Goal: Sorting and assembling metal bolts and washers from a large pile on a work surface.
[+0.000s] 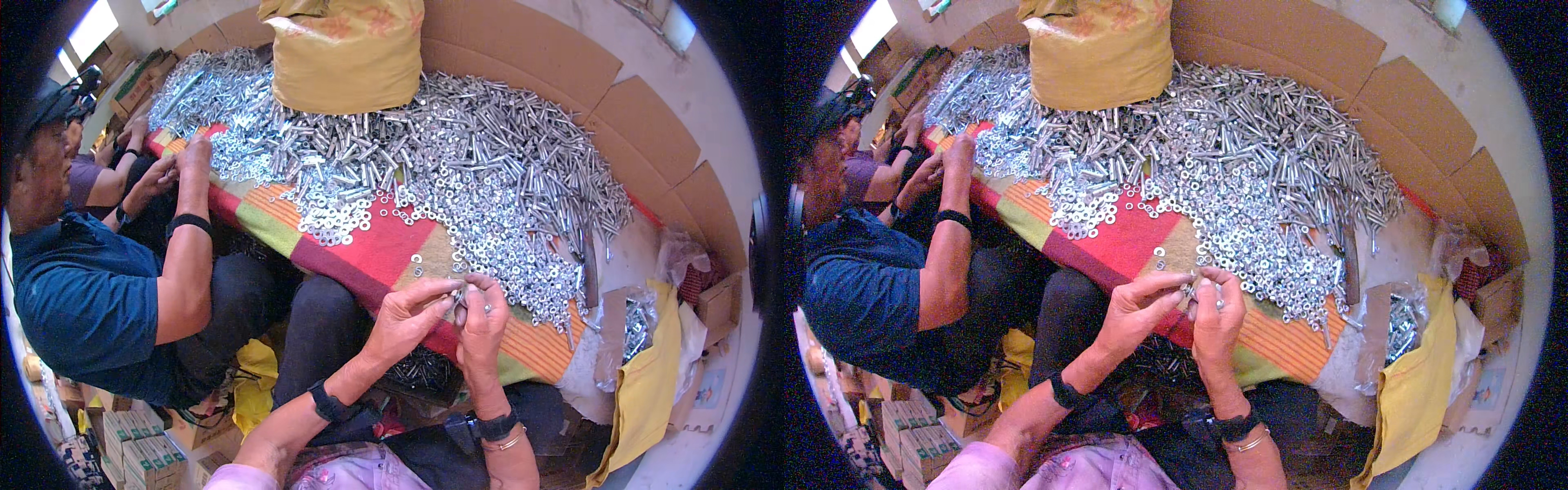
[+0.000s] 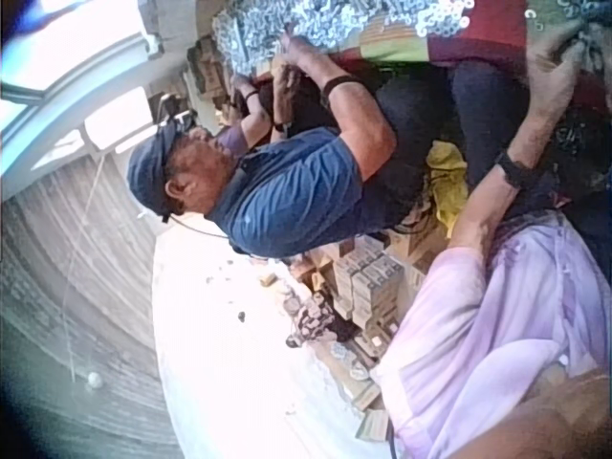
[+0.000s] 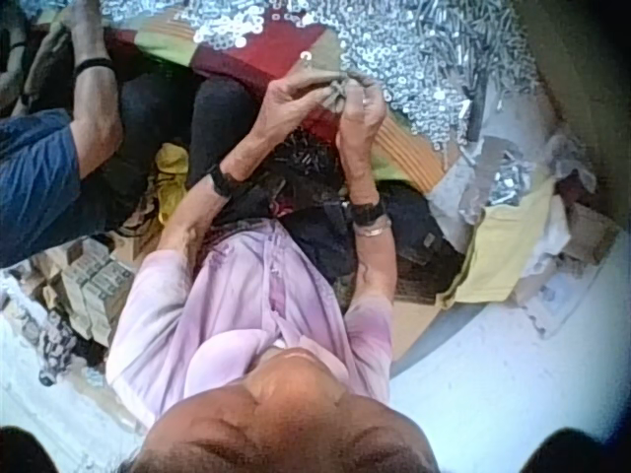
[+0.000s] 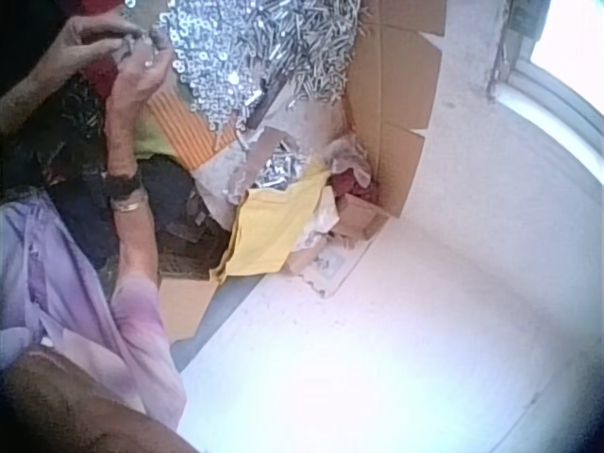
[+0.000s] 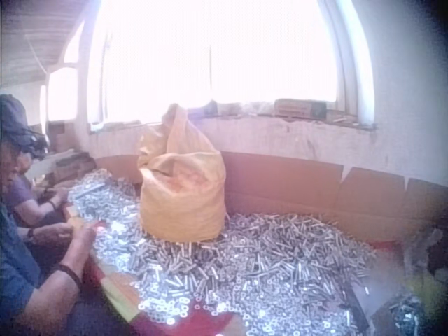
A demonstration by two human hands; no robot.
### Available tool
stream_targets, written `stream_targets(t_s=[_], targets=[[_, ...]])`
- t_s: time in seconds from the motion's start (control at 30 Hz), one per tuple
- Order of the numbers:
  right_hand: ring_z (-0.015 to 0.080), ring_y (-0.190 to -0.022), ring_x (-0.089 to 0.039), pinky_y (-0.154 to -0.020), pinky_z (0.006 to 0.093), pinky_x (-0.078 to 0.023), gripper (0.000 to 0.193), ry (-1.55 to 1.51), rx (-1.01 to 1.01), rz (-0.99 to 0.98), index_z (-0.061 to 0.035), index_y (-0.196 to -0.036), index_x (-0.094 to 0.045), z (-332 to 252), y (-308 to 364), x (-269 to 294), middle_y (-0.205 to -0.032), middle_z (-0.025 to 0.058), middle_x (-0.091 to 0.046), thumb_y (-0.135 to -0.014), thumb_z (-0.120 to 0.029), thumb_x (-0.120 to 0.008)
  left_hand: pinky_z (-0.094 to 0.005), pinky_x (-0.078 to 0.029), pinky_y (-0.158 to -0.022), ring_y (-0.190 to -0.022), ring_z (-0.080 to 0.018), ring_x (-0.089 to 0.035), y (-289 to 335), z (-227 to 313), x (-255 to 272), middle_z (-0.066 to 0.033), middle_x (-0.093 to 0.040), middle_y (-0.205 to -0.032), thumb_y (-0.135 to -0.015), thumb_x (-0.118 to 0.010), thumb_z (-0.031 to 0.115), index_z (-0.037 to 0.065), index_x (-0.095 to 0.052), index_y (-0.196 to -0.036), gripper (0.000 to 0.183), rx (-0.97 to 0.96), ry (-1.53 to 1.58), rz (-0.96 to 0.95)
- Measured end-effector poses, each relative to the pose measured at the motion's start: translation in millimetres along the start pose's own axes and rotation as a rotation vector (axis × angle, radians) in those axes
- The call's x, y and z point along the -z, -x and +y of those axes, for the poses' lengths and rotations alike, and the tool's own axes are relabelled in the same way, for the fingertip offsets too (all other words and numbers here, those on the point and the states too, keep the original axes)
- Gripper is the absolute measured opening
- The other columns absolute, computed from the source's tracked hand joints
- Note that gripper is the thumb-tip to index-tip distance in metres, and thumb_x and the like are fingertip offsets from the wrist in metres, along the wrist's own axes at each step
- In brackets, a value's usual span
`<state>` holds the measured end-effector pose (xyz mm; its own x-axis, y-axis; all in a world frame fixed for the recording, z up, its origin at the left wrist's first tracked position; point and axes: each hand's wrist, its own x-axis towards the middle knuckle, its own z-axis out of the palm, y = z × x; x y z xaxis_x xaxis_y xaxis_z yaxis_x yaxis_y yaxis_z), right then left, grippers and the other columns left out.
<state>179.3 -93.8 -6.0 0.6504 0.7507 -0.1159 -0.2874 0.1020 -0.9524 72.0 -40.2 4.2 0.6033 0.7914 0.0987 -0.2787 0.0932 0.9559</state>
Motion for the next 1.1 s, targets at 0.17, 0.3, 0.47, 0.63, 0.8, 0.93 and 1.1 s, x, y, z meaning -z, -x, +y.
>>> stream_targets(t_s=[0.17, 0.3, 0.47, 0.63, 0.8, 0.93, 1.1], targets=[[0.0015, -0.045, -0.038, -0.036, 0.0163, -0.027, 0.011, -0.252, -0.222, -0.042, -0.0037, -0.095, -0.052, 2.9, 4.9, -4.4, -0.062, -0.0034, -0.046, -0.085, -0.008, -0.049, -0.0237, -0.044, -0.083, -0.094, -0.0110, -0.056, 5.4, -8.3, 0.0, -0.0071, -0.061, -0.104, -0.086, -0.052, -0.002, -0.002, -0.059, -0.109, 0.024, -0.037, -0.105, 0.032], [0.0071, -0.052, -0.049, -0.044, 0.0208, -0.039, 0.013, 0.051, -0.021, 0.007, -0.0017, -0.096, -0.051, 12.2, 2.0, -4.1, -0.067, 0.0011, -0.053, -0.085, -0.009, -0.049, -0.0233, -0.045, -0.081, -0.091, -0.0100, -0.057, 7.7, -5.2, -3.4, -0.0052, -0.062, -0.100, -0.085, -0.054, 0.000, -0.001, -0.059, -0.108, 0.023, 0.029, -0.029, 0.113], [0.0148, -0.062, -0.060, -0.055, 0.0280, -0.047, 0.016, 0.495, 0.286, 0.039, -0.0010, -0.097, -0.051, 2.3, 3.5, -8.9, -0.070, 0.0089, -0.059, -0.083, -0.008, -0.052, -0.0229, -0.046, -0.078, -0.086, -0.0089, -0.058, 7.1, -7.5, -1.7, -0.0050, -0.063, -0.096, -0.084, -0.058, 0.004, -0.002, -0.060, -0.104, 0.020, 0.074, -0.015, 0.183], [0.0153, -0.058, -0.060, -0.052, 0.0297, -0.046, 0.015, 0.649, 0.420, -0.026, -0.0021, -0.097, -0.051, -5.0, 0.7, -5.7, -0.065, 0.0104, -0.059, -0.083, -0.008, -0.052, -0.0233, -0.047, -0.079, -0.086, -0.0095, -0.058, 5.6, -7.1, 3.5, -0.0050, -0.063, -0.096, -0.084, -0.059, 0.004, -0.001, -0.061, -0.103, 0.020, 0.094, 0.012, 0.160], [0.0157, -0.052, -0.057, -0.048, 0.0310, -0.045, 0.013, 0.554, 0.367, -0.006, -0.0023, -0.095, -0.051, 4.0, -2.0, -6.9, -0.061, 0.0079, -0.057, -0.083, -0.008, -0.052, -0.0226, -0.046, -0.079, -0.089, -0.0081, -0.056, 4.8, -5.7, 5.3, -0.0039, -0.062, -0.097, -0.085, -0.056, 0.001, -0.002, -0.060, -0.103, 0.018, 0.116, 0.021, 0.136], [0.0088, -0.044, -0.046, -0.041, 0.0239, -0.038, 0.012, 0.159, 0.013, -0.016, -0.0038, -0.095, -0.053, 17.5, -5.2, 3.5, -0.060, 0.0006, -0.052, -0.084, -0.009, -0.052, -0.0246, -0.045, -0.085, -0.095, -0.0117, -0.057, 4.3, -11.0, 1.7, -0.0067, -0.062, -0.102, -0.085, -0.054, -0.001, 0.000, -0.060, -0.107, 0.023, 0.012, -0.053, 0.077], [0.0023, -0.048, -0.040, -0.040, 0.0180, -0.032, 0.013, -0.318, -0.365, -0.153, -0.0053, -0.096, -0.055, 13.1, -2.8, 7.6, -0.064, -0.0014, -0.050, -0.084, -0.010, -0.052, -0.0249, -0.044, -0.086, -0.097, -0.0122, -0.056, 3.9, -14.0, 2.5, -0.0075, -0.061, -0.105, -0.085, -0.053, -0.002, 0.000, -0.059, -0.109, 0.024, -0.097, -0.164, 0.053]])
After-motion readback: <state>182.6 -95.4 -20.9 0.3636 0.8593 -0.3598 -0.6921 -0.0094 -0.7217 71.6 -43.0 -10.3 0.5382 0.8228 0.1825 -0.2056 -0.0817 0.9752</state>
